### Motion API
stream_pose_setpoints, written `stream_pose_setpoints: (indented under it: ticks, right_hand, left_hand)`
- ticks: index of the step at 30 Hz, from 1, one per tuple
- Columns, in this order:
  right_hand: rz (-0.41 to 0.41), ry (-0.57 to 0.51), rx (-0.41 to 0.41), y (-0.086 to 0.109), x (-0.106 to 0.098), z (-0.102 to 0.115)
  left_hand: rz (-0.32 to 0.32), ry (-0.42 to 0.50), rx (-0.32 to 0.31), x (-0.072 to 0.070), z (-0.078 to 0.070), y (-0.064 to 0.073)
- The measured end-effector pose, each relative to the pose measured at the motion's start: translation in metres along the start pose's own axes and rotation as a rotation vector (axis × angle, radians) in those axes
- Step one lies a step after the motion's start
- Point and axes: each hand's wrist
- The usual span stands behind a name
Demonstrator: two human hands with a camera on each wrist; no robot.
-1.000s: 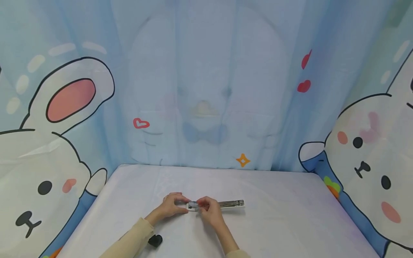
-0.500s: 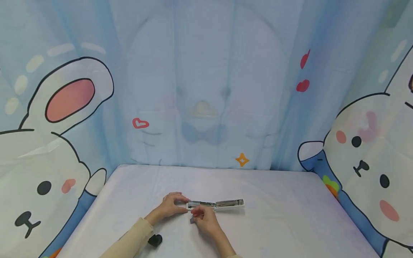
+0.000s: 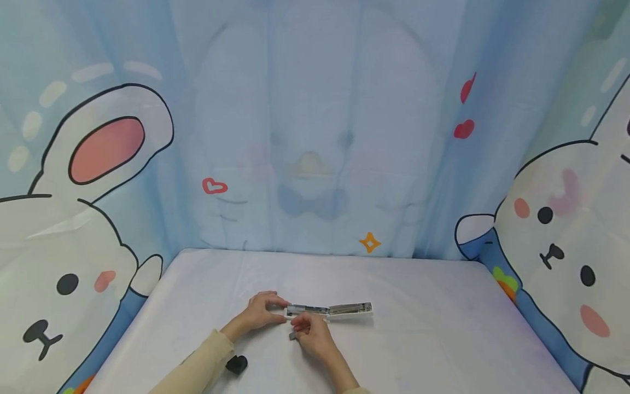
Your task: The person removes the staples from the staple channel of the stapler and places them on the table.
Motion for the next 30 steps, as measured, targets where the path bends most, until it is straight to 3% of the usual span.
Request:
stream_pose_setpoints:
  ticks: [18, 26, 30]
  right_hand:
    - [0.029, 0.068, 0.039, -0.001, -0.006, 0.001]
    - [-0.197, 0.130, 0.028, -0.017, -0.017, 0.010]
    - [-0.234, 0.159, 0.044, -0.025, -0.023, 0.013]
  left_hand:
    - [-0.011, -0.002, 0.017, 0.000, 0.002, -0.001]
    - [0.010, 0.018, 0.017, 0.001, 0.003, 0.000]
    - [0.008, 0.015, 0.012, 0.001, 0.004, -0.002]
Point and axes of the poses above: each hand's wrist, its own y-axis away from the middle knuckle, its own x-axis out of the palm, z = x × y
